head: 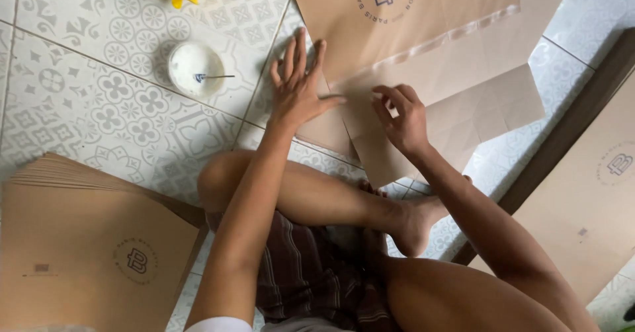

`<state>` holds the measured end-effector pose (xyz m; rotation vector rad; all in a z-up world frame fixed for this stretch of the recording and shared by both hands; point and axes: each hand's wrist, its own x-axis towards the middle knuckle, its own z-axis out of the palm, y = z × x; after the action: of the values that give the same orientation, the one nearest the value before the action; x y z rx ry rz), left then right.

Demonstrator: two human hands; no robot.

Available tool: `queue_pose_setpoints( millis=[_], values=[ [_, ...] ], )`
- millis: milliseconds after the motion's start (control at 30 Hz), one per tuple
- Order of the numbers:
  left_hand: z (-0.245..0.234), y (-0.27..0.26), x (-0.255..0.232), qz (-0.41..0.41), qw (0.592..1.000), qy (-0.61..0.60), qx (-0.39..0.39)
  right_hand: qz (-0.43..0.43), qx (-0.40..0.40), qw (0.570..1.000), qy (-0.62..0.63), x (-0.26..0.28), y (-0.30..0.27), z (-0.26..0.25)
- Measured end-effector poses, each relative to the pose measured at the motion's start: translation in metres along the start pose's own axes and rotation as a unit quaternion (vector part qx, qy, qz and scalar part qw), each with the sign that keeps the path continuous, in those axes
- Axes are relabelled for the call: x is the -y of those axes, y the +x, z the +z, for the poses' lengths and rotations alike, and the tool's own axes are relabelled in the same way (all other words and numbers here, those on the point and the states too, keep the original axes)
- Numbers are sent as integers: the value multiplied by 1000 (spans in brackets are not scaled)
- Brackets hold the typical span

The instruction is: The person is manually assembling paper bags by applying glue to the bottom flaps with a small stick and folding them into place.

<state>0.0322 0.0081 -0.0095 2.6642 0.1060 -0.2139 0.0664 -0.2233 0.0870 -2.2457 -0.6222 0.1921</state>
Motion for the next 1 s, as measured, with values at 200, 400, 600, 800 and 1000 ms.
queue_pose_setpoints(
  millis=[200,400,600,800,1000],
  values=[
    [-25,24,-12,-82,984,59,146,-79,26,981,-174,-35,-29,7],
    [-19,33,-12,-87,982,100,137,-65,50,958,-273,-46,-16,33],
    [-16,34,-10,-95,984,93,122,-108,96,949,-281,-28,-10,52],
    [-16,33,-8,-92,982,98,132,-27,23,945,-325,-69,-2,12],
    [-17,33,-11,-88,984,104,115,-82,80,935,-336,-64,-3,26]
  ],
)
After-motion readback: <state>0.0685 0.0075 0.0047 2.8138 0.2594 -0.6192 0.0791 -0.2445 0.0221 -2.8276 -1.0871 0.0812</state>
